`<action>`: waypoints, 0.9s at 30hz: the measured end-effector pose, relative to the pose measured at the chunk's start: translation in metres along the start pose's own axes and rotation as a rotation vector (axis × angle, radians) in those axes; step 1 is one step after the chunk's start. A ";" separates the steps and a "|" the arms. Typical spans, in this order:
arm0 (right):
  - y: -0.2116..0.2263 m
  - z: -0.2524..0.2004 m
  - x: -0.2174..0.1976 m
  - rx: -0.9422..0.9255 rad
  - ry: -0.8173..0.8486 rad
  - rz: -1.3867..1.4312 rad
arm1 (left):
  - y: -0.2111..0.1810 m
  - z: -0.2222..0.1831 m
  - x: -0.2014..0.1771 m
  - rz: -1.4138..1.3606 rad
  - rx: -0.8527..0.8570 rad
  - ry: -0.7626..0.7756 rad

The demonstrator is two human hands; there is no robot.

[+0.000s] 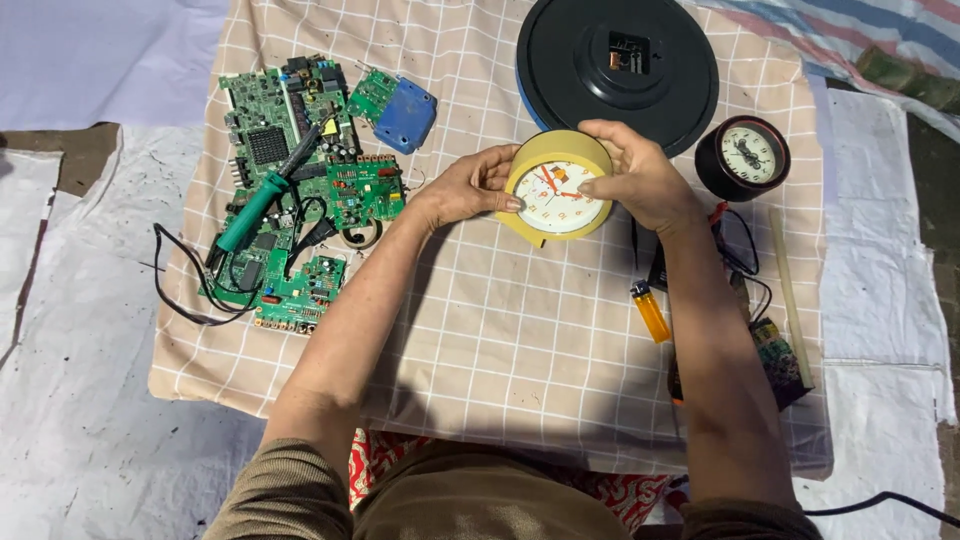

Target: Assembling a small analog clock by fitting the face and mechanism into the housing and securing it with a screwdriver.

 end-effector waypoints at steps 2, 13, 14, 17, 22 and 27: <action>-0.002 0.001 0.000 0.000 -0.003 -0.001 | 0.001 -0.001 0.001 0.000 -0.003 -0.006; -0.022 -0.013 0.001 0.093 -0.238 0.003 | -0.005 0.003 0.006 -0.061 -0.085 -0.130; -0.016 -0.018 0.013 0.090 -0.240 0.002 | -0.004 0.006 0.005 -0.059 -0.083 -0.127; -0.011 -0.036 0.039 0.290 -0.361 0.105 | -0.001 0.018 0.002 0.122 -0.198 -0.291; -0.052 -0.063 0.047 0.516 -0.410 0.167 | 0.005 0.064 -0.011 0.555 -0.391 -0.248; -0.053 -0.081 0.084 0.583 -0.411 0.405 | 0.000 0.105 0.000 0.770 -0.488 0.026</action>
Point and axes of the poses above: each hand's wrist, its own z-axis towards the middle knuckle, its own x-axis out of the palm, y = z × x, the point moved 2 cm from there along z, towards the middle knuckle, and after that the axes turned 2 degrees about y, right-handed, at the moved point
